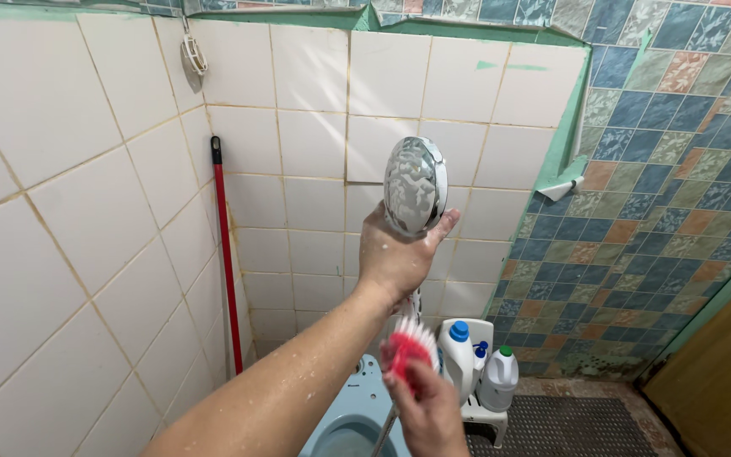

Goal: The person scrubs a handheld shower head and its hose with a pink brush in a tiled bathroom. They repeatedly apply soap and scrub the shower head, hose, and nearby wall tiles, then rinse the shower head under running water.

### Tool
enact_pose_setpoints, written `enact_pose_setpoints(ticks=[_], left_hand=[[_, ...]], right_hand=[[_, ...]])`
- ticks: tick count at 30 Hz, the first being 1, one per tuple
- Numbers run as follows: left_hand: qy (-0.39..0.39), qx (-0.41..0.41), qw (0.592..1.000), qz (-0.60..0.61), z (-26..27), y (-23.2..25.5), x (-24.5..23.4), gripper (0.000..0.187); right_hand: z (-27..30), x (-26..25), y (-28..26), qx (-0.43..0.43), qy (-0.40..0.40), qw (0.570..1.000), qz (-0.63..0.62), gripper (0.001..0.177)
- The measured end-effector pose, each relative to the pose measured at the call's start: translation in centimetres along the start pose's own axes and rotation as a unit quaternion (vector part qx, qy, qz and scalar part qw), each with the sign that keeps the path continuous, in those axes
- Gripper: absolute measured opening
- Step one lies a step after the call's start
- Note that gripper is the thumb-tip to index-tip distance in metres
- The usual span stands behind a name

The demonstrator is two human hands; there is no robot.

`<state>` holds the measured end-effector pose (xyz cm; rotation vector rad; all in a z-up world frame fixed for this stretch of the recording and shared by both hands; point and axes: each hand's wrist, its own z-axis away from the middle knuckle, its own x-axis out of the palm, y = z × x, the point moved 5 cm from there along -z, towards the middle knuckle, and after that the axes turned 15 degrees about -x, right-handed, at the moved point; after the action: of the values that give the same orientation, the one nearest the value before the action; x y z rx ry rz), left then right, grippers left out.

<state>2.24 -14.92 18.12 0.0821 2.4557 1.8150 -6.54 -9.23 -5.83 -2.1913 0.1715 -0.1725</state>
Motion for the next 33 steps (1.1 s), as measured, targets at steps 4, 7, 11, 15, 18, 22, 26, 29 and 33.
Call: enact_pose_setpoints(ticks=[4, 7, 11, 15, 18, 22, 26, 29, 33], left_hand=[[-0.001, 0.026, 0.999, -0.035, 0.0, 0.9, 0.1, 0.04], [-0.006, -0.003, 0.999, -0.042, 0.2, 1.2, 0.2, 0.042], [0.001, 0.008, 0.998, -0.062, 0.7, 0.7, 0.3, 0.045], [0.006, 0.044, 0.997, -0.068, 0.5, 0.5, 0.5, 0.042], [0.017, 0.067, 0.996, -0.055, 0.5, 0.9, 0.4, 0.043], [0.004, 0.05, 0.997, -0.054, 0.4, 0.9, 0.9, 0.042], [0.0, 0.055, 0.998, -0.016, 0.5, 0.6, 1.3, 0.041], [0.026, 0.056, 0.994, -0.092, 0.0, 0.8, 1.6, 0.044], [0.004, 0.049, 0.995, -0.086, 0.0, 1.4, 1.9, 0.043]], right_hand=[[-0.9, -0.4, -2.0, -0.008, 0.004, 1.0, -0.026, 0.023], [-0.4, -0.1, -0.8, 0.024, 0.002, 0.999, 0.029, 0.02], [1.0, -0.4, 0.5, 0.041, 0.007, 0.996, 0.08, 0.019], [0.8, 0.1, -1.0, 0.033, -0.006, 0.999, 0.035, 0.022], [-0.1, 0.4, -2.3, 0.025, -0.001, 1.0, -0.001, 0.023], [0.4, 0.5, -2.1, 0.06, 0.001, 0.997, 0.043, 0.022], [-0.3, 0.2, -3.0, 0.045, 0.005, 0.999, 0.027, 0.026], [-1.1, 0.0, -4.0, -0.005, 0.001, 1.0, 0.012, 0.026], [-0.7, -0.1, -3.0, 0.037, 0.016, 0.999, 0.011, 0.027]])
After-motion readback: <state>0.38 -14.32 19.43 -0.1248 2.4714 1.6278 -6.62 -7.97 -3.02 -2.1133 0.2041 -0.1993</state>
